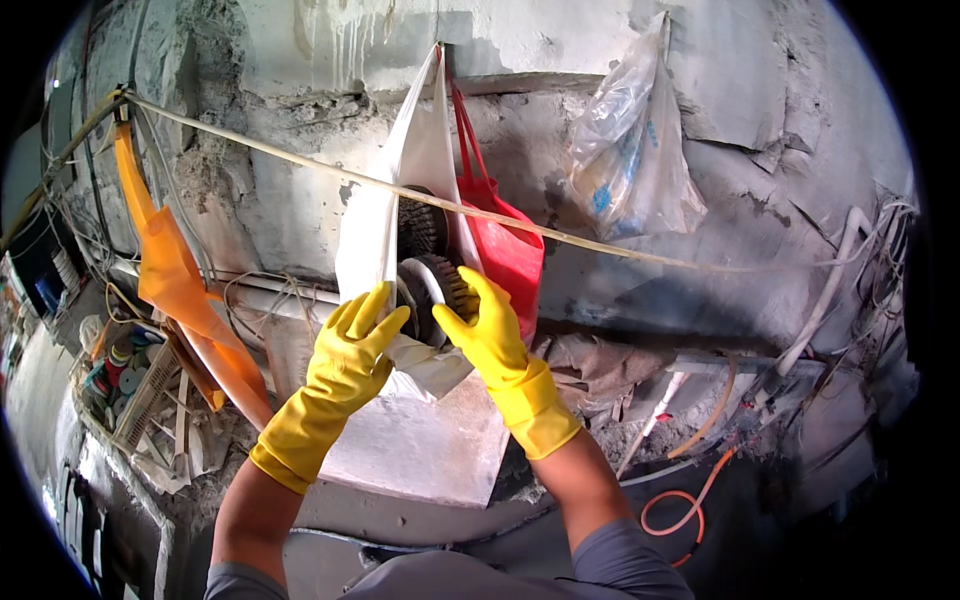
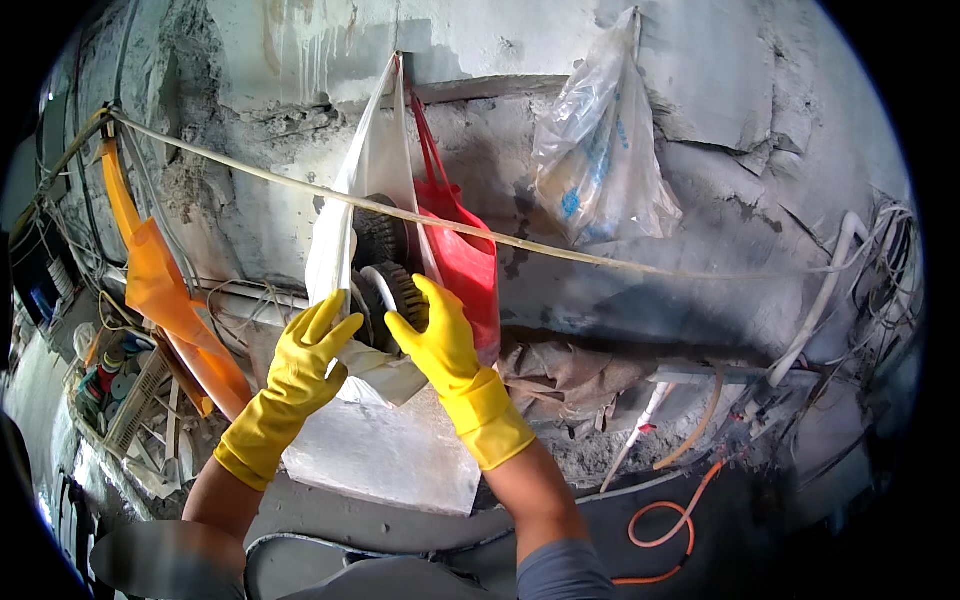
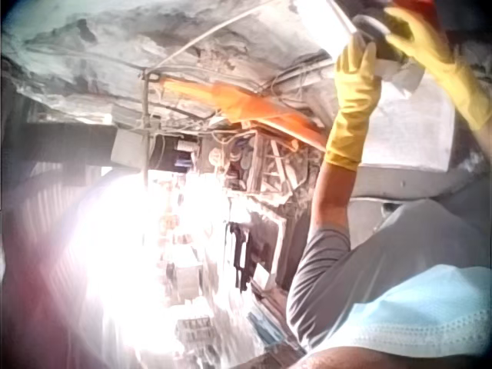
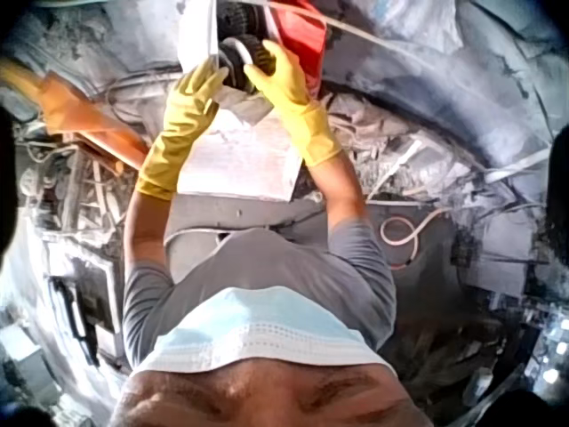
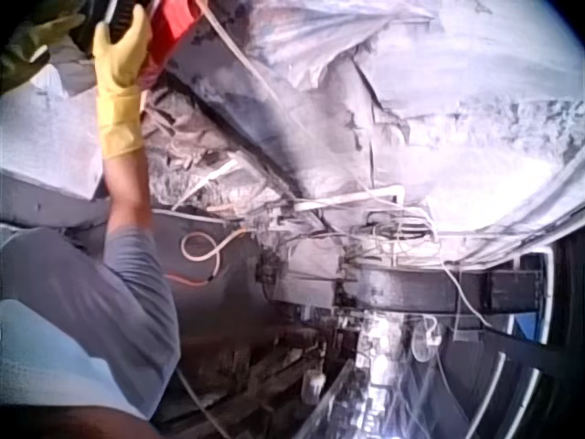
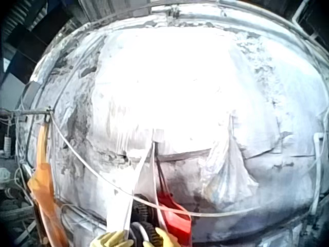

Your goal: The person walks through a workshop and approaches a large industrial machine. They retrieve a metal bar and place it on the machine's rollers, then retrieve two circular brushes. The person uses the brushes to scrub the metal bar and the machine's surface.

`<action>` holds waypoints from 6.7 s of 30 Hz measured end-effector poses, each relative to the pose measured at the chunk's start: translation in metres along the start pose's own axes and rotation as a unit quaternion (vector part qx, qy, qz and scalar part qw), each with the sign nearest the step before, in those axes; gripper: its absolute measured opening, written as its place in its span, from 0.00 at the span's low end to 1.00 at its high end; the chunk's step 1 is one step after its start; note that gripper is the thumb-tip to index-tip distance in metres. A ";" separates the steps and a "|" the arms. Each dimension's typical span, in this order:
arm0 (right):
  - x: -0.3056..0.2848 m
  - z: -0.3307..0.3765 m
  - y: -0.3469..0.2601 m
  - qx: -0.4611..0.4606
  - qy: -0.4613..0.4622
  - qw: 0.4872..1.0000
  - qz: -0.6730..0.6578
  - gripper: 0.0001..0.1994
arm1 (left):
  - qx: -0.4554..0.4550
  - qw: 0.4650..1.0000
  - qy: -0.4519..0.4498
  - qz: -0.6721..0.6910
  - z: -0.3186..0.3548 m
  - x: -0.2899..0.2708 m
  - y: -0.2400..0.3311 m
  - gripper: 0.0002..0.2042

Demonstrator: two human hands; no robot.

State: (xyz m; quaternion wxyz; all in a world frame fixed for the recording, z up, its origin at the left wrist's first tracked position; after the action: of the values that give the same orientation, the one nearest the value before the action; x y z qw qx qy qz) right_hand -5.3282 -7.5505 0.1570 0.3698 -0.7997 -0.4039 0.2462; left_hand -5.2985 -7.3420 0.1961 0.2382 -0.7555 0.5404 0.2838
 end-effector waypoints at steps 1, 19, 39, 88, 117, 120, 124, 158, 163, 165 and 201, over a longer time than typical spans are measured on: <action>-0.001 0.004 -0.003 -0.037 0.012 0.999 0.005 0.31 | -0.010 1.000 -0.008 0.003 0.001 -0.001 0.001 0.37; 0.002 -0.021 0.014 0.037 -0.031 0.997 0.062 0.28 | 0.038 0.993 0.009 -0.111 -0.021 0.000 0.037 0.32; -0.106 -0.010 -0.140 -0.122 0.136 0.966 -0.182 0.31 | -0.038 0.994 -0.104 -0.018 -0.019 0.027 0.026 0.28; 0.054 0.209 -0.012 0.285 -0.207 0.879 -0.322 0.37 | -0.548 0.421 0.056 0.721 0.220 0.041 0.115 0.32; 0.024 0.061 -0.096 -0.218 -0.185 0.955 0.080 0.16 | -0.042 0.992 -0.086 -0.082 0.069 -0.071 0.060 0.22; 0.043 0.083 -0.103 -0.250 -0.244 0.937 0.009 0.13 | 0.014 0.987 -0.124 -0.104 0.038 -0.059 0.064 0.17; 0.045 0.082 -0.094 -0.206 -0.278 0.937 0.050 0.13 | 0.091 0.981 -0.149 -0.080 0.021 -0.041 0.063 0.11; 0.048 -0.143 0.048 -0.040 -0.092 0.959 0.267 0.39 | 0.105 0.968 -0.177 -0.142 0.004 -0.077 0.072 0.07; 0.048 -0.136 0.035 -0.096 -0.087 0.973 0.189 0.43 | 0.107 0.968 -0.177 -0.139 0.007 -0.076 0.074 0.07; 0.045 -0.129 0.038 -0.088 -0.087 0.982 0.141 0.44 | 0.114 0.966 -0.179 -0.146 0.003 -0.074 0.077 0.06; -0.095 0.091 -0.056 -0.057 -0.007 0.987 -0.149 0.23 | -0.185 0.924 -0.139 0.303 0.118 -0.054 0.055 0.31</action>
State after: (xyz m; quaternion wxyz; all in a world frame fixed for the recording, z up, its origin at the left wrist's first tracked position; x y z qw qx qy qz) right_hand -5.4703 -7.5710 0.1552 0.3530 -0.7487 -0.5346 0.1706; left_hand -5.3847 -7.2436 0.1449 0.0699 -0.5390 0.6431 0.5395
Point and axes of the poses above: each hand's wrist, its own z-axis away from the middle knuckle, its own x-axis out of the palm, y = z × x, the point moved 9 cm from there along -z, towards the middle knuckle, and after that the axes turned 6 degrees about -z, right-handed, at the moved point
